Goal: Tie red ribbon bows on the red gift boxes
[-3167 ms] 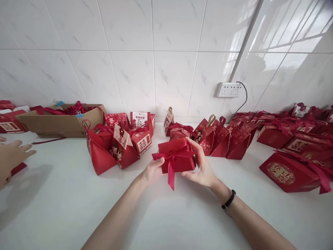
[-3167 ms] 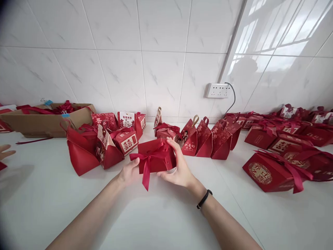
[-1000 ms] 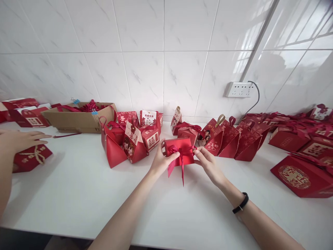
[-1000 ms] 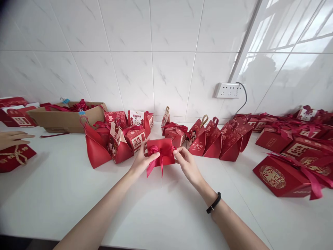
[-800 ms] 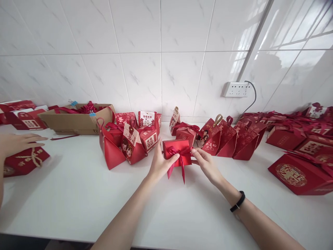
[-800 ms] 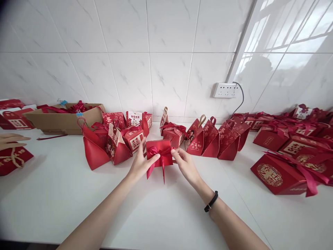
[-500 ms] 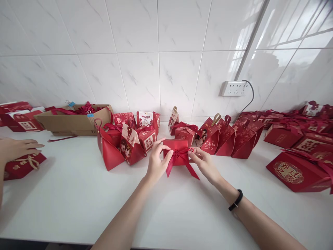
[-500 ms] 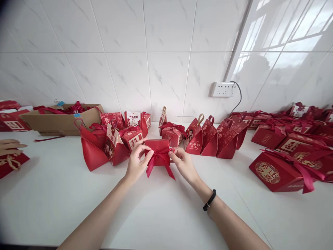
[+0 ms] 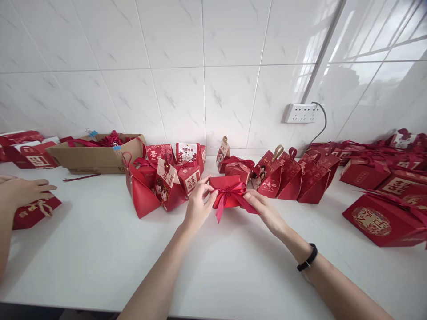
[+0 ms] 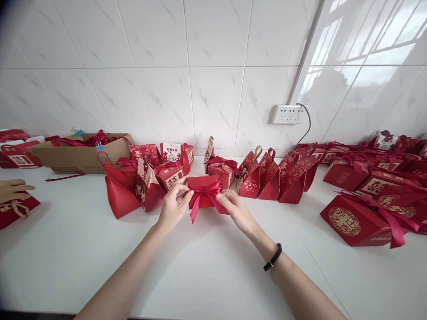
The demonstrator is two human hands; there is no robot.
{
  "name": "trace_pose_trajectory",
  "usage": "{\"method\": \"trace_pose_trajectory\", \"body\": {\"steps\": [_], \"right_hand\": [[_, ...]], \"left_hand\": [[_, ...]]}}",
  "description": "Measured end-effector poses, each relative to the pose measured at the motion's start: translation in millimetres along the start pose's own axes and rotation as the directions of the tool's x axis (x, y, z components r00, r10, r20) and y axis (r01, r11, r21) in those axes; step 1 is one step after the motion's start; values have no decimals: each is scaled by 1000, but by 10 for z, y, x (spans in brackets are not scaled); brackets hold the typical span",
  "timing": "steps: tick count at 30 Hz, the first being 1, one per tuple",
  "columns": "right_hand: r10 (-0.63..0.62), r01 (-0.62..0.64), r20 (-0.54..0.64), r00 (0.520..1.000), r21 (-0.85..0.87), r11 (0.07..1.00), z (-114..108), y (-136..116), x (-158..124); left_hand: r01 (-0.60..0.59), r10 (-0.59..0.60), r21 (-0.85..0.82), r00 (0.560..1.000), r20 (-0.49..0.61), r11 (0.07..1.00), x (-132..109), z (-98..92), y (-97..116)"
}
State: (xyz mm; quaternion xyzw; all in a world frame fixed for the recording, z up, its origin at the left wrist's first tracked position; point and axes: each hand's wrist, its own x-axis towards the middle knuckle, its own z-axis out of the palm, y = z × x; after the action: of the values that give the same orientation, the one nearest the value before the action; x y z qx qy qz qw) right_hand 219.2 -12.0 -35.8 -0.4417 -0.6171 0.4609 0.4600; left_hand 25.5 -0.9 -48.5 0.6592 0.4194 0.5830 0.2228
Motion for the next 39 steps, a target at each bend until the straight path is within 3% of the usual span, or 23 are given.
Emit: {"method": "trace_pose_trajectory", "body": {"steps": [4,9,15,21,26,28,30,31,33,35,37,39], "right_hand": [[-57,55,-6,998,-181,982,31,-20,-10],[-68,68,9,998,-162,984,42,11,11],[-56,59,29,998,-92,994,53,61,27],[-93,95,24,995,-102,990,98,134,29],[-135,147,85,987,-156,977,109,117,8],[-103,128,108,989,-255,959,17,44,-18],[51,14,149,988,-403,915,-108,-48,-67],[166,-58,191,967,-472,880,-158,-91,-100],[370,-150,326,870,-539,829,-178,-147,-175],[437,-199,472,766,-472,859,-57,-144,-242],[400,-276,538,742,-298,914,174,-87,-283],[368,-363,515,774,-116,925,422,-3,-289]], "left_hand": [[25,-25,14,1000,-4,1000,1,0,-8],[66,-67,-34,997,-29,997,-3,43,-25],[180,-197,-139,973,-120,974,-23,142,-35],[201,-231,-249,968,-100,947,-33,173,12],[350,-371,-200,926,-75,915,-2,169,24],[375,-396,-225,917,-54,899,11,167,17],[387,-410,-243,911,-49,889,19,166,19],[392,-417,-252,907,-53,885,21,166,23],[401,-428,-283,903,-38,871,22,168,31],[403,-428,-303,904,-18,863,23,169,27],[388,-413,-290,910,-27,875,25,170,7],[349,-379,-264,923,-72,899,24,171,-26]]}}
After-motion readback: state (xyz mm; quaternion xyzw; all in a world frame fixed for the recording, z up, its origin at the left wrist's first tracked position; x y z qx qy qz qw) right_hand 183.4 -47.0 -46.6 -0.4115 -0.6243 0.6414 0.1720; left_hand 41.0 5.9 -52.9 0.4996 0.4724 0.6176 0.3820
